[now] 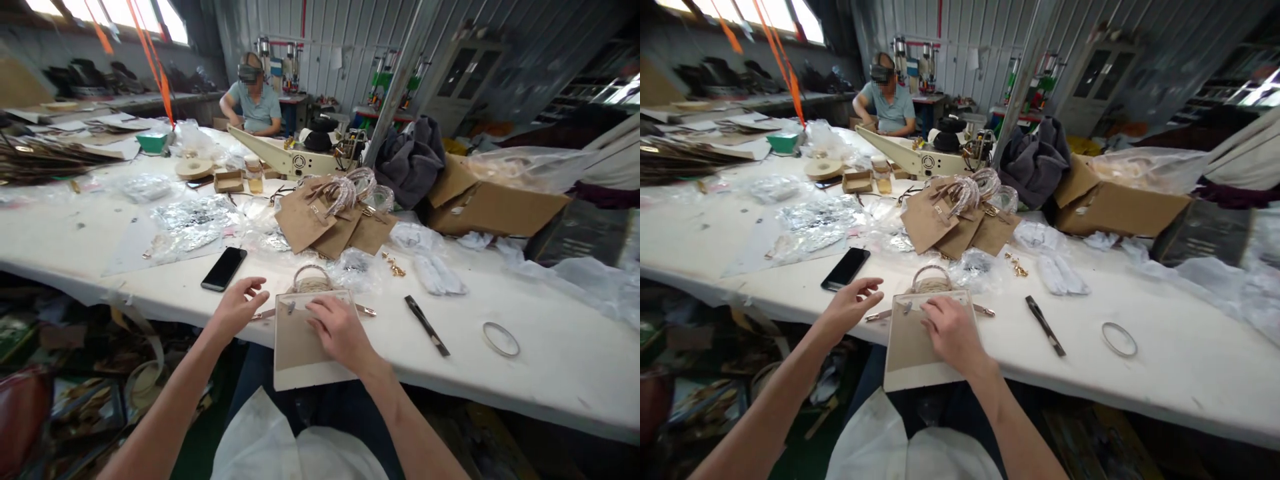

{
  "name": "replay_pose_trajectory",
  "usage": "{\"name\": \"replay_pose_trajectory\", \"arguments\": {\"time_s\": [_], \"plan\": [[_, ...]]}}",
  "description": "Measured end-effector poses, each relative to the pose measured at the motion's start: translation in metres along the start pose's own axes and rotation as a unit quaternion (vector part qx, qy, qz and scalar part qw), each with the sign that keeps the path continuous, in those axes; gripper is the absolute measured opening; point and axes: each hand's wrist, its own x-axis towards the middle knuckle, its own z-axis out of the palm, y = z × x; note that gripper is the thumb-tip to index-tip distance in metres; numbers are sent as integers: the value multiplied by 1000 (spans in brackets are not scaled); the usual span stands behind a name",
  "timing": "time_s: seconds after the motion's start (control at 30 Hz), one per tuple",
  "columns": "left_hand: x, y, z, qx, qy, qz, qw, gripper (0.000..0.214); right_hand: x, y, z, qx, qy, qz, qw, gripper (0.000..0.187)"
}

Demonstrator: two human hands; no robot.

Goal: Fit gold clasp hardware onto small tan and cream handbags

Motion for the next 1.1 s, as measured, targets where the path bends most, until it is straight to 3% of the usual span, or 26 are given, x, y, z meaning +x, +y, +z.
{"name": "replay_pose_trajectory", "arguments": {"time_s": [0.17, 0.4, 0.57, 0.7, 0.87, 1.1], "plan": [[-3, -12, 28, -35, -54, -21, 998, 65, 11, -17, 28, -34, -27, 31, 999, 36], [13, -16, 55, -54, -91, 4, 994, 50, 15, -12, 43, -7, -3, 26, 1000, 43], [14, -22, 53, -109, -119, -4, 987, 55, 21, -13, 52, 21, 37, 69, 997, 30], [9, -23, 47, -151, -141, -28, 978, 61, 27, -15, 54, 16, 34, 93, 995, 23], [9, -23, 46, -153, -135, -24, 979, 59, 30, -17, 54, 47, 40, 76, 995, 26], [11, -28, 46, -113, -117, 31, 986, 49, 32, -14, 57, 44, 15, 51, 998, 30]]}}
